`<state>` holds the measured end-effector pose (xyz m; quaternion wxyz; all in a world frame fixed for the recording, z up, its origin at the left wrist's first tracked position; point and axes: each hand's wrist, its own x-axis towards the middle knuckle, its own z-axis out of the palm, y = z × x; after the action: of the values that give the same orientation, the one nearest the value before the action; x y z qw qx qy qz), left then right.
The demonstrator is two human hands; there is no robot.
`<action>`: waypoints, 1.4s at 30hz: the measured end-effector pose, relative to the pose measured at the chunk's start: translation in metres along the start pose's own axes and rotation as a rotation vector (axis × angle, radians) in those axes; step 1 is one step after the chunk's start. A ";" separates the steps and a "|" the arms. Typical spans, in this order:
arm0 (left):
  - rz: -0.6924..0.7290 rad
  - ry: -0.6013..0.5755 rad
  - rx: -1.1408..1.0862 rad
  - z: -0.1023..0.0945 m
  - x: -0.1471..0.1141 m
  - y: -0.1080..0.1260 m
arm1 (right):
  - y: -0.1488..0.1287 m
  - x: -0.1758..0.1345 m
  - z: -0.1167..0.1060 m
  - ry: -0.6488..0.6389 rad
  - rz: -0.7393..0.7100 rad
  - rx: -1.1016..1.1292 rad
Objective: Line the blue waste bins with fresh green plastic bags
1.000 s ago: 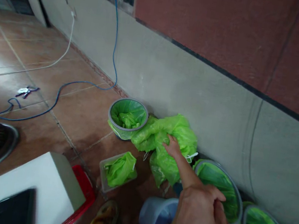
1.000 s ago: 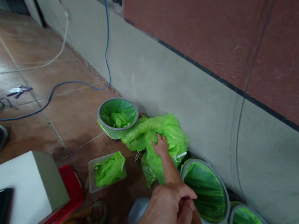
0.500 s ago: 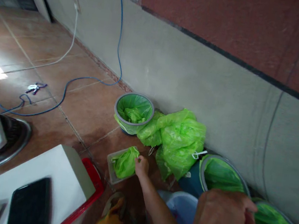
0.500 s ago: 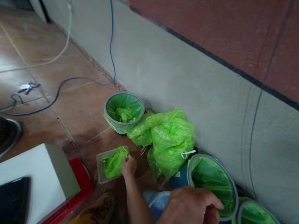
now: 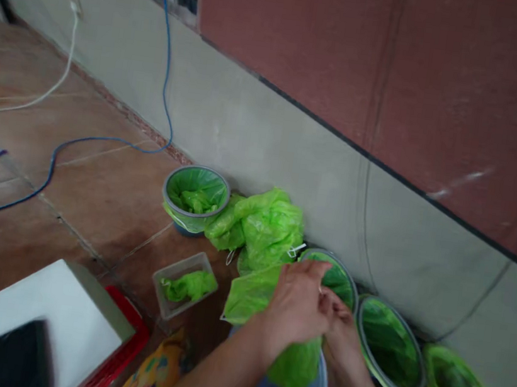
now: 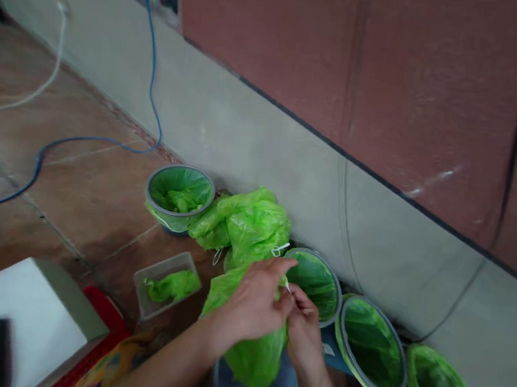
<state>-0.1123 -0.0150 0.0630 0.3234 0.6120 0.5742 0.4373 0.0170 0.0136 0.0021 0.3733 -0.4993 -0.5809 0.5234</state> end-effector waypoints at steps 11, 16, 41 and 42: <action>0.229 -0.431 0.215 0.030 -0.005 0.011 | -0.058 -0.076 -0.111 0.121 -0.281 -0.408; 0.228 -0.491 0.321 0.040 -0.012 0.010 | -0.027 -0.086 -0.151 0.437 -0.224 -0.203; 0.343 -0.391 0.246 0.095 -0.048 0.032 | 0.018 -0.164 -0.180 0.934 -0.322 -0.753; 0.275 -0.363 0.198 0.099 -0.049 0.031 | 0.014 -0.167 -0.168 0.899 -0.344 -0.729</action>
<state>-0.0073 -0.0568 0.0423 0.2969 0.7817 0.4580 0.3017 0.2177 -0.1100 0.0327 0.4665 -0.6663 -0.5804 -0.0398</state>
